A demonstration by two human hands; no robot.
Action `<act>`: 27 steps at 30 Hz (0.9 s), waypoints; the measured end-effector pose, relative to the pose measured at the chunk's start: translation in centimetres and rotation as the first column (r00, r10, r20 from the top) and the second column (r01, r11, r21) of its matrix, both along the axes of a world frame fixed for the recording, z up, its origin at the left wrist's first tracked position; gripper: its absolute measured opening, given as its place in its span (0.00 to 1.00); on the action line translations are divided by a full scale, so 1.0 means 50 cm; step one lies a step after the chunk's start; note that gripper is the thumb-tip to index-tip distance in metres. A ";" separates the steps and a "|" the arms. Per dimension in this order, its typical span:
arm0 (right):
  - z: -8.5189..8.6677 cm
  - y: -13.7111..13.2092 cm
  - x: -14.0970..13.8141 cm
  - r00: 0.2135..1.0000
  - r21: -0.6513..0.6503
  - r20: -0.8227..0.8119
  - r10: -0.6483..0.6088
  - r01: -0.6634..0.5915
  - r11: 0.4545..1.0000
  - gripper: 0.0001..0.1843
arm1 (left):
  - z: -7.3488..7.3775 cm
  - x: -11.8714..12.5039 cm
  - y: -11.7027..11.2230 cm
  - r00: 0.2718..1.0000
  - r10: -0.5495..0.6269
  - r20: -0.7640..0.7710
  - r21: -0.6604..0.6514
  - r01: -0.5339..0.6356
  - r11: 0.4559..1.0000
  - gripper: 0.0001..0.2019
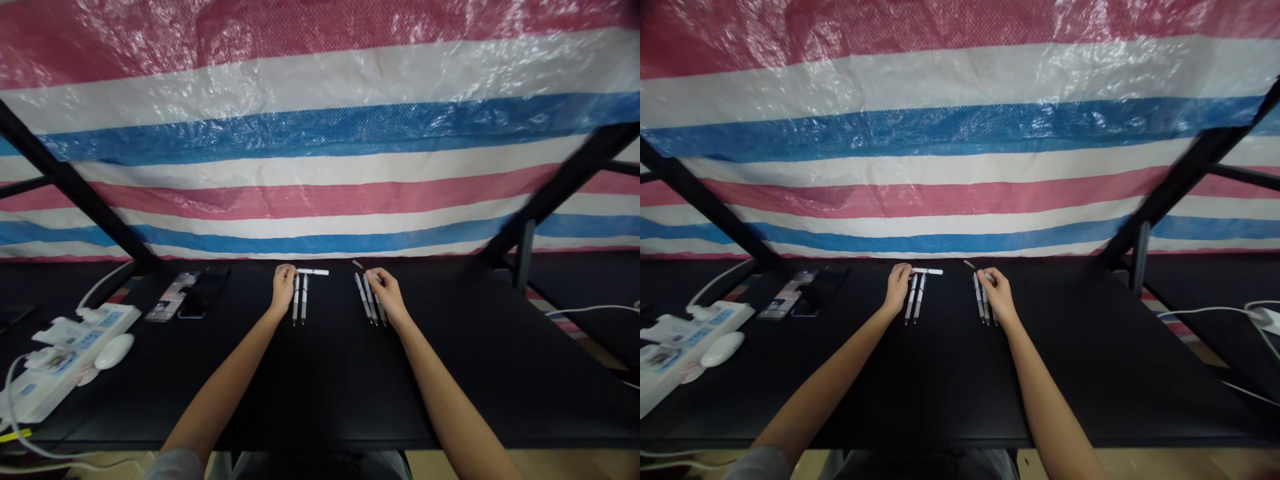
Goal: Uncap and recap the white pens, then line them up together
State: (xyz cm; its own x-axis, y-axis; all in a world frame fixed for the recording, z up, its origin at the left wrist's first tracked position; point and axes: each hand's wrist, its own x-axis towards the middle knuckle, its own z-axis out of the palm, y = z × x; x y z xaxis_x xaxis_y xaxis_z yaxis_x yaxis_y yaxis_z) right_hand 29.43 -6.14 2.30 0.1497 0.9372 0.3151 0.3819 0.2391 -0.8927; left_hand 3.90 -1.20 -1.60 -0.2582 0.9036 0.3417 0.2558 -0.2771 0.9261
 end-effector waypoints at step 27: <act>-0.008 -0.006 -0.004 0.836 0.052 0.538 0.109 -0.162 0.985 0.15 | 0.013 0.007 -0.011 0.992 0.028 -0.125 0.044 -0.022 0.999 0.13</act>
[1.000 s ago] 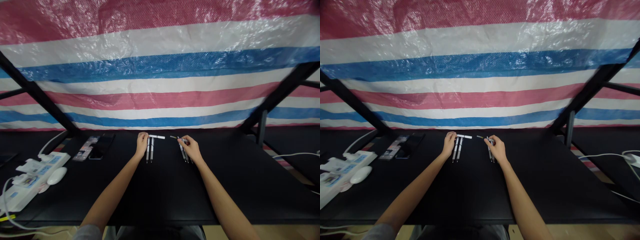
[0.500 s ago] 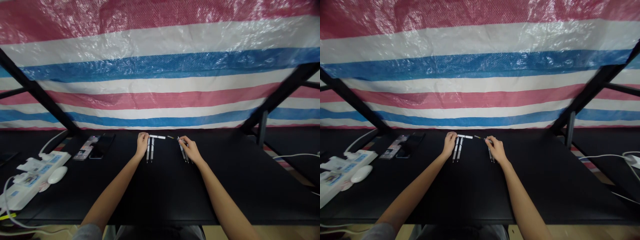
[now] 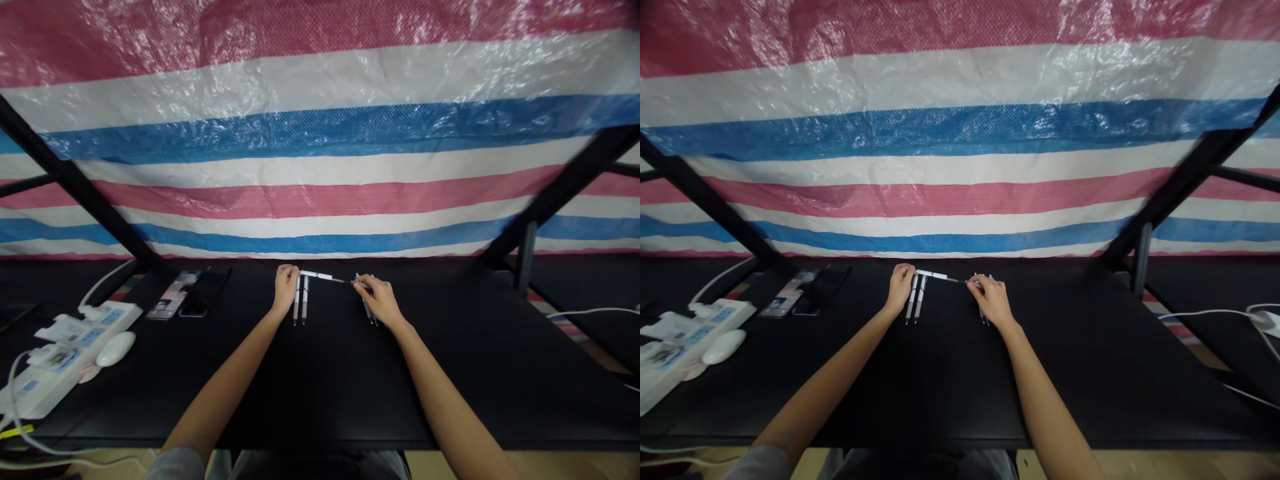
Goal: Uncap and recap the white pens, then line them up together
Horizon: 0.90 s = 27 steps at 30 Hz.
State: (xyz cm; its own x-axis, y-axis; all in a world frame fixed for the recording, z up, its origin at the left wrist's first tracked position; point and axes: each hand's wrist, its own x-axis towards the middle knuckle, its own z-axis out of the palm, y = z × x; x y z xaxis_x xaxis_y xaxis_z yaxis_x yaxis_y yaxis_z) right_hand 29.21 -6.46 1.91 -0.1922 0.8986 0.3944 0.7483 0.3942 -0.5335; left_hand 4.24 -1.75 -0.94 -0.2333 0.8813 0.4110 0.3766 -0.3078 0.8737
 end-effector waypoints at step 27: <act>-0.006 -0.015 -0.042 1.000 0.013 -0.014 0.002 -0.002 1.000 0.15 | 0.004 0.007 -0.038 0.980 -0.146 -0.134 0.019 0.150 0.989 0.13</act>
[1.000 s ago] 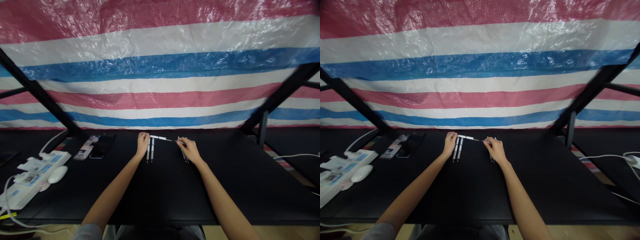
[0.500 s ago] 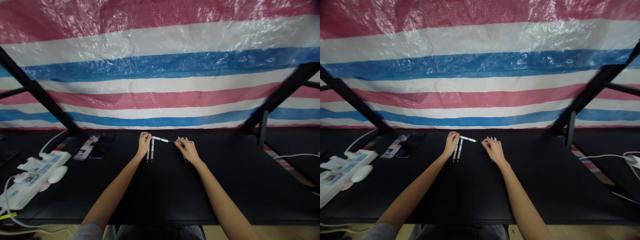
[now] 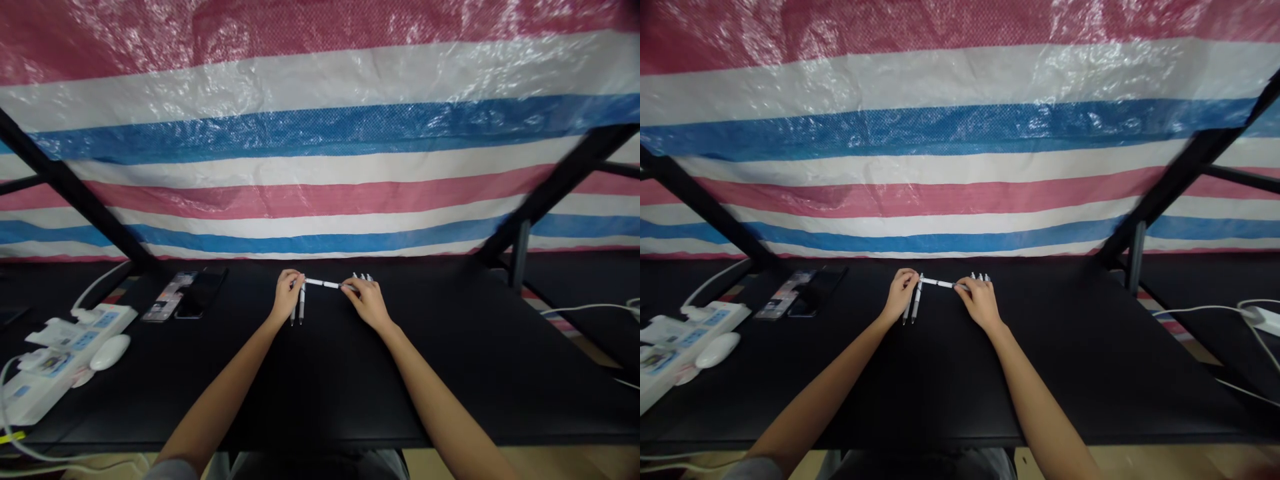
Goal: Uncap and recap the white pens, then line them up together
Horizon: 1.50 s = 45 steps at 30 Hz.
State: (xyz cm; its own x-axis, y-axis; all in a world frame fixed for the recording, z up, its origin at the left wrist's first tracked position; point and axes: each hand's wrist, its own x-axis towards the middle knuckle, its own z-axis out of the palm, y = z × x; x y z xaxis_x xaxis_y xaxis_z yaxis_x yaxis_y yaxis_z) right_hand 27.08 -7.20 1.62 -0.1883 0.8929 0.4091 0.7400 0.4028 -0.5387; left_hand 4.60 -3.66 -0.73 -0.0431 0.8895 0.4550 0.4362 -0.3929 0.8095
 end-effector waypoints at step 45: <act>0.005 0.004 -0.003 0.999 0.025 -0.033 0.030 -0.029 0.999 0.13 | 0.031 0.009 -0.019 0.898 -0.102 0.428 -0.248 0.225 0.942 0.12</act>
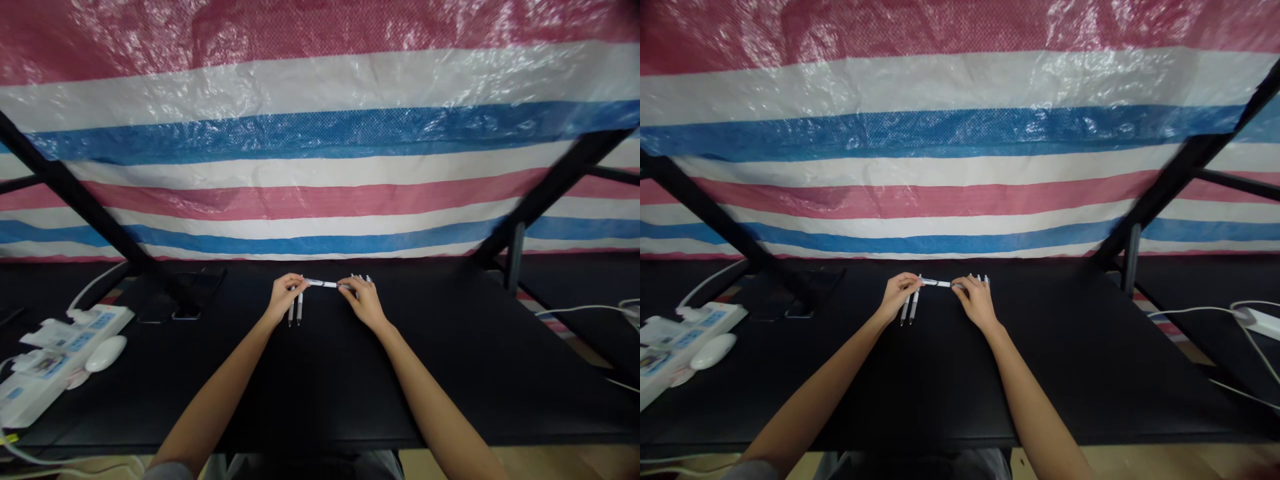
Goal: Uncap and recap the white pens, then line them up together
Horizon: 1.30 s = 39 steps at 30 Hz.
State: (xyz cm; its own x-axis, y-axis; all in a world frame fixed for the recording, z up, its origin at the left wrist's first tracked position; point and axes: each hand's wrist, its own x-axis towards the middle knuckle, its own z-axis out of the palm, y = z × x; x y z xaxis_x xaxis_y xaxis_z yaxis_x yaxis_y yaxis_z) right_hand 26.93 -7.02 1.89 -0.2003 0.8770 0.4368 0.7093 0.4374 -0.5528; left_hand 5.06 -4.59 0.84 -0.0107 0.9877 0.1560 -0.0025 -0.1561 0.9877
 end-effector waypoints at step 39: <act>0.013 0.001 0.018 0.971 -0.264 -0.211 0.111 -0.166 0.950 0.19 | -0.007 -0.005 0.001 0.997 -0.018 -0.073 0.051 0.022 0.998 0.11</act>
State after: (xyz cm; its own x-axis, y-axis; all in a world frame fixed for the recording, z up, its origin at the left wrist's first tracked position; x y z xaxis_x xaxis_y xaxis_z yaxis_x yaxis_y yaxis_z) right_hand 27.82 -6.97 2.55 -0.2650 0.9383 0.2220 0.5215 0.3331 -0.7856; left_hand 4.83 -4.55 0.51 0.0219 0.9782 0.2066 0.0651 -0.2076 0.9760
